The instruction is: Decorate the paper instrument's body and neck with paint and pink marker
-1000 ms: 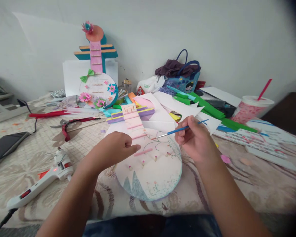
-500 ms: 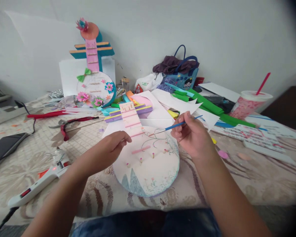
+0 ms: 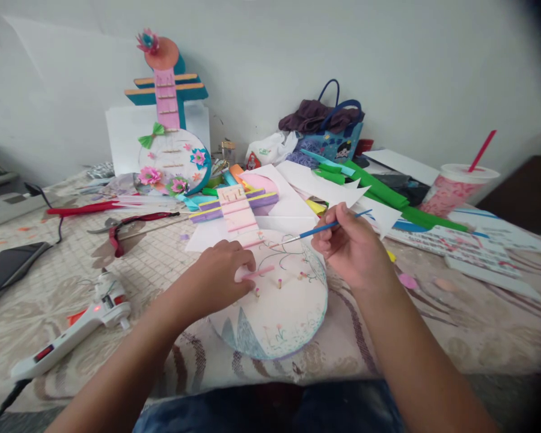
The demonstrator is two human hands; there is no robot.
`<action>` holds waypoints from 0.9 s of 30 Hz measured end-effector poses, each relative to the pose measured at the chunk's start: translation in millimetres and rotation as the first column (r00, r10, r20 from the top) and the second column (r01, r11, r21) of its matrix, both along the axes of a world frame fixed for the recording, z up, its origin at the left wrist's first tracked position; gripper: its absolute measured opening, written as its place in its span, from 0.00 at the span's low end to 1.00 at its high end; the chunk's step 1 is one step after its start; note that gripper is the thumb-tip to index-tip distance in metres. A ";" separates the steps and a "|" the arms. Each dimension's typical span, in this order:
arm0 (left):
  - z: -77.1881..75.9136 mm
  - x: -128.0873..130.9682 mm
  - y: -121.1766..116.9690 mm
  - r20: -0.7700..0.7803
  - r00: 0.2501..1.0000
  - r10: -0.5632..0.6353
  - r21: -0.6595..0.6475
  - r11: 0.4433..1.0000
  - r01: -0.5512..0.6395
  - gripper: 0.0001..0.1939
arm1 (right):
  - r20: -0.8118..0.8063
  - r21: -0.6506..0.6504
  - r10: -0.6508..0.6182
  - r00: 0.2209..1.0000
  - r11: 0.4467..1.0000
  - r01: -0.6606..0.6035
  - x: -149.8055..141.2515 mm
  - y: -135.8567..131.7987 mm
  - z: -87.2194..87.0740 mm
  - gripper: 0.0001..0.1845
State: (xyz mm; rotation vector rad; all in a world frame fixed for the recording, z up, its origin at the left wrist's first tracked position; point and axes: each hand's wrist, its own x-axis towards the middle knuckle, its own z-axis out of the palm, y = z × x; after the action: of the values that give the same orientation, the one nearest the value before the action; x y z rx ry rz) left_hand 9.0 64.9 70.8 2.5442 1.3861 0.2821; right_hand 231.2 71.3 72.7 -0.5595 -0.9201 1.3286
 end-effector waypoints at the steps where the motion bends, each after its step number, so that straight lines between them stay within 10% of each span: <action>1: -0.6 0.5 0.8 0.002 1.000 -0.010 0.001 1.000 0.010 0.06 | -0.001 -0.003 -0.003 1.000 1.000 0.003 0.0 -0.1 0.2 0.15; 11: -1.1 -20.8 -1.7 0.322 0.940 0.109 0.012 0.993 -0.119 0.10 | 0.070 0.013 -0.021 0.997 1.000 0.020 -1.3 -0.6 -0.5 0.16; 14: -12.9 -45.0 -5.4 0.650 0.678 0.343 -0.188 0.937 -0.294 0.11 | 0.085 0.005 -0.041 0.996 0.999 0.041 -2.3 -0.6 -0.4 0.16; 21: -39.7 -82.4 -15.3 0.766 0.117 0.632 -0.544 0.735 -0.405 0.15 | 0.088 -0.004 -0.046 0.995 0.999 0.047 -4.1 0.0 -2.1 0.15; 27: -32.5 -81.6 -29.2 0.773 -0.097 0.627 -0.627 0.730 -0.272 0.30 | 0.124 -0.011 -0.072 0.990 0.997 0.074 -2.3 2.8 -6.3 0.13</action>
State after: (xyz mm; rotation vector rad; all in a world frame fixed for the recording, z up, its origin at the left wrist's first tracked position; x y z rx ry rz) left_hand -72.6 35.7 38.2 0.8110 1.3359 1.4922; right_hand 229.0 74.0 66.5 -0.6876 -0.9811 1.2468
